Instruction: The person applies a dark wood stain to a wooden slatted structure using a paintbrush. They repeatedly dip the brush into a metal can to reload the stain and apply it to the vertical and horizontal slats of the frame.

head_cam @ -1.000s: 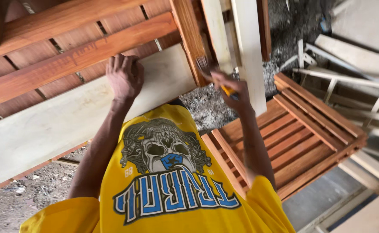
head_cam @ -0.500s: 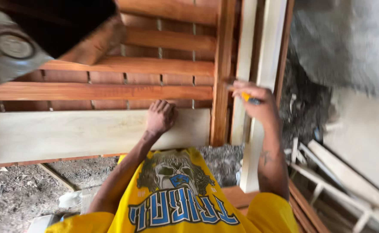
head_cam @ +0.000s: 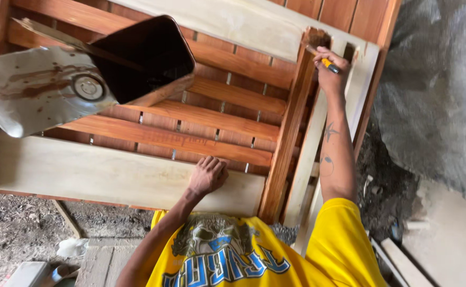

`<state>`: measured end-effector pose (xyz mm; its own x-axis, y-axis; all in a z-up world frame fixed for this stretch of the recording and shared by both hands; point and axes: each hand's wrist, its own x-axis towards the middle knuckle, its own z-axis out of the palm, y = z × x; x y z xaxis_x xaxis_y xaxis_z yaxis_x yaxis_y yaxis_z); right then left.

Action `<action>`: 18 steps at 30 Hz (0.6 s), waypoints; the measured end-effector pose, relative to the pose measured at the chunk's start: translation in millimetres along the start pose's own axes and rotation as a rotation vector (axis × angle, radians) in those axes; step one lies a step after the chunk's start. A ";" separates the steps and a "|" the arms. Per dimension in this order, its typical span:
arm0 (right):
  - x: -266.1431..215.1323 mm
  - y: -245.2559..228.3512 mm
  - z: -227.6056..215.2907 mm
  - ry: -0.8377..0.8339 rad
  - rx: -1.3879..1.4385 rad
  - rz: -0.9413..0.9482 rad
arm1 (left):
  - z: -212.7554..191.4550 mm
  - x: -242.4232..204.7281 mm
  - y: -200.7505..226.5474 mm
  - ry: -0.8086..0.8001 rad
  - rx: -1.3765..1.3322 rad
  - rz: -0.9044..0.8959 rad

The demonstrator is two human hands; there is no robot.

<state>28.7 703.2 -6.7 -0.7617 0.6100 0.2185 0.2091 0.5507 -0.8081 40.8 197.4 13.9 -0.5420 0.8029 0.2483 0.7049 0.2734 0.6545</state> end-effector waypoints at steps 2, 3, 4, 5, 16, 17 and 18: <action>-36.8 -11.2 -2.5 0.009 0.060 0.091 | -0.7 0.3 1.6 -0.014 -0.014 -0.006; -64.0 -22.1 -9.2 -0.073 0.057 0.069 | -1.6 -0.4 2.5 -0.022 -0.013 -0.016; -98.7 -36.2 -19.6 -0.148 0.049 0.048 | -2.0 0.1 2.9 -0.032 -0.016 -0.016; -133.1 -52.6 -25.5 -0.170 0.030 0.035 | -3.4 -0.3 3.1 -0.043 -0.015 -0.015; -480.6 -212.5 -59.8 -0.365 -0.042 0.419 | -4.3 -7.0 -2.1 -0.026 -0.125 -0.059; -493.2 -216.2 -68.2 -0.399 -0.018 0.363 | -0.7 -8.9 -4.2 -0.024 -0.135 -0.069; -502.8 -221.8 -74.4 -0.428 0.008 0.310 | 2.3 -10.7 -7.1 -0.026 -0.145 -0.077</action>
<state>410.9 316.8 103.4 -0.8475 0.4550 -0.2734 0.4610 0.3756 -0.8040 42.7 188.1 5.0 -0.5784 0.7964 0.1765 0.5875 0.2566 0.7675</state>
